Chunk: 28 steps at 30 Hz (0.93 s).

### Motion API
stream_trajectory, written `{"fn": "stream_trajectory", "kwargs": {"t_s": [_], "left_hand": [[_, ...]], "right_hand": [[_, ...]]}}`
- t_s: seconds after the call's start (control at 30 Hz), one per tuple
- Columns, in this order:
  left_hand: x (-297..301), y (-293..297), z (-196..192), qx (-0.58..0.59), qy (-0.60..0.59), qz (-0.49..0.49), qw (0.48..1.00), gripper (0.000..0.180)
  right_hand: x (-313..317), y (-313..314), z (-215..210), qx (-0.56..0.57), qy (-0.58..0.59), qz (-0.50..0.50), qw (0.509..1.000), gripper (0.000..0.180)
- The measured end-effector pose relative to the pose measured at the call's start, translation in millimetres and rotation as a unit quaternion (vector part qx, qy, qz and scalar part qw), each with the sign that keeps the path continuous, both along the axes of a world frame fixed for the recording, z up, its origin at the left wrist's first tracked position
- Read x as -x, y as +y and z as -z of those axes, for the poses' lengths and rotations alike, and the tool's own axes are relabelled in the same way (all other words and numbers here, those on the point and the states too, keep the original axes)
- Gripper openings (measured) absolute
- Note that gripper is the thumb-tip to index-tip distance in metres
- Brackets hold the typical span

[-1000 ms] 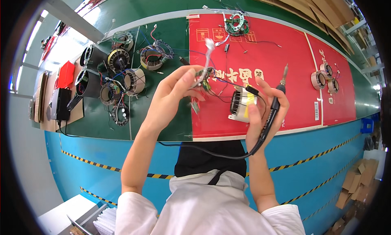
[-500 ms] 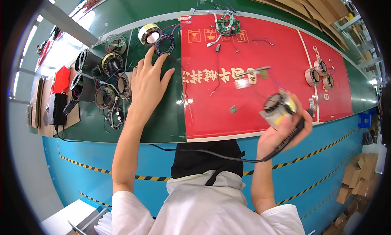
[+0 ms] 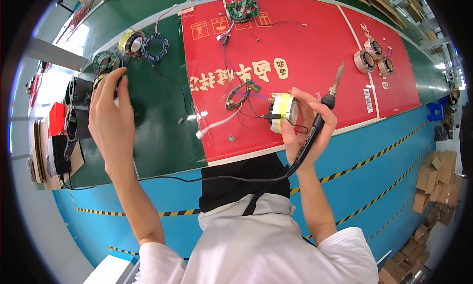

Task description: The person is soldering components and wires onto circular circuit boards at a workbench.

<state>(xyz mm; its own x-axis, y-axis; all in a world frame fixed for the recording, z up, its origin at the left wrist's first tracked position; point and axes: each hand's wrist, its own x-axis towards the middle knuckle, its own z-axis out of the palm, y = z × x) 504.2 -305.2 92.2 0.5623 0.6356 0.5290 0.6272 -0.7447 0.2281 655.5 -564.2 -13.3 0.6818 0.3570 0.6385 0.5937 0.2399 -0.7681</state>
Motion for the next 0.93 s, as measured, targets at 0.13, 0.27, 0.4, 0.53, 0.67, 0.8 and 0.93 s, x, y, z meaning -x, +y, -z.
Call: {"fn": "stream_trajectory", "kwargs": {"t_s": [0.13,0.27,0.4,0.53,0.67,0.8,0.93], "left_hand": [[-9,-23,1,0.025,-0.078,0.128,0.988,0.013],[-20,-58,1,0.131,-0.138,0.238,0.952,0.009],[-28,-109,8,0.415,-0.165,0.272,0.853,0.011],[-50,-109,27,0.384,-0.051,0.267,0.882,0.020],[-48,-95,37,0.279,0.007,0.224,0.934,0.025],[-45,-87,29,0.318,0.047,0.183,0.929,0.026],[-42,-89,30,0.330,0.082,0.189,0.921,0.028]], "right_hand": [[1,-7,8,0.035,-0.013,-0.004,0.999,0.065],[11,-13,-4,0.113,-0.069,-0.018,0.991,0.071],[31,-4,0,0.111,-0.065,0.006,0.992,0.077],[49,7,4,0.096,-0.039,0.031,0.994,0.078],[57,6,9,0.107,-0.056,0.011,0.993,0.080],[61,1,10,0.073,-0.007,-0.080,0.994,0.072],[57,7,18,0.005,0.027,-0.067,0.997,0.063]]}}
